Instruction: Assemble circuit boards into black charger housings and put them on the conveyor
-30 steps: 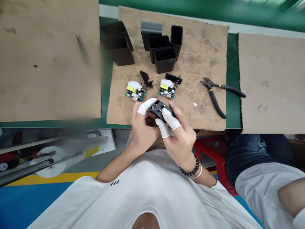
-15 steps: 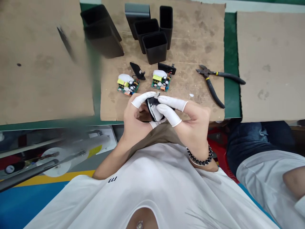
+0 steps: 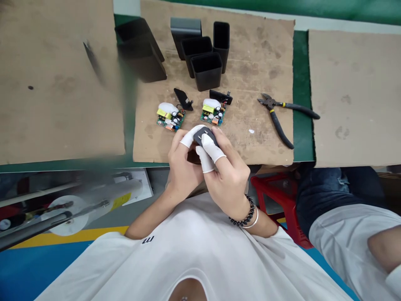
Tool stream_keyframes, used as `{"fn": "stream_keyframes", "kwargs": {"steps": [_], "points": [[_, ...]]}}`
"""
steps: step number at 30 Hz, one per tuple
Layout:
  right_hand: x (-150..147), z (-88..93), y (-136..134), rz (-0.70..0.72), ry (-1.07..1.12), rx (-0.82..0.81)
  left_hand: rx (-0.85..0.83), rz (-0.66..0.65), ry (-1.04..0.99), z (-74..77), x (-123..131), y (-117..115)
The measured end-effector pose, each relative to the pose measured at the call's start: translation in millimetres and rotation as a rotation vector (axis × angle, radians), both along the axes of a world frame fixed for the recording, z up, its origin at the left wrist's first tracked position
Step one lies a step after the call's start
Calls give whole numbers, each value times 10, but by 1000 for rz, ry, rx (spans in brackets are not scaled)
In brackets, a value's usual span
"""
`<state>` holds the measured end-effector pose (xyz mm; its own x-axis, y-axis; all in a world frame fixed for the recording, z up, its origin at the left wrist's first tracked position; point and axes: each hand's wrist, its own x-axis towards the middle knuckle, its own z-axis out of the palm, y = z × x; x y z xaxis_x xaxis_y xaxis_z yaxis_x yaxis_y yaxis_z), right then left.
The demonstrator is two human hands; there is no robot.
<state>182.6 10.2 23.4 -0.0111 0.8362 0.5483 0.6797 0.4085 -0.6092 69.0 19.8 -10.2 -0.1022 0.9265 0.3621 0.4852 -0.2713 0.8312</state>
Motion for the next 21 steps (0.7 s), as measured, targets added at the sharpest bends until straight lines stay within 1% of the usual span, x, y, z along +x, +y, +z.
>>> {"fn": "stream_keyframes", "kwargs": {"steps": [3, 5, 7, 9, 10, 13, 15, 17, 20, 21], "points": [[59, -29, 53, 21, -39, -49, -21, -24, 90, 24, -45, -25], [149, -31, 111, 74, -50, -22, -9, -41, 177, 38, -115, -76], [257, -26, 168, 82, -44, 97, 40, -12, 252, 45, -219, -151], [352, -30, 205, 33, -43, 219, 101, 79, 285, 45, -341, -234], [390, -39, 215, 22, -55, 245, 131, 125, 285, 45, -402, -271], [472, -78, 214, 81, -106, 179, 180, 214, 255, 51, -539, -338], [518, -94, 197, 55, -89, 215, 187, 236, 225, 59, -574, -346], [563, -94, 175, 1, -62, 276, 193, 236, 205, 63, -568, -336], [619, -82, 142, 27, -93, 178, 191, 209, 200, 57, -523, -318], [632, -84, 132, 20, -93, 172, 191, 201, 201, 52, -506, -314]]}}
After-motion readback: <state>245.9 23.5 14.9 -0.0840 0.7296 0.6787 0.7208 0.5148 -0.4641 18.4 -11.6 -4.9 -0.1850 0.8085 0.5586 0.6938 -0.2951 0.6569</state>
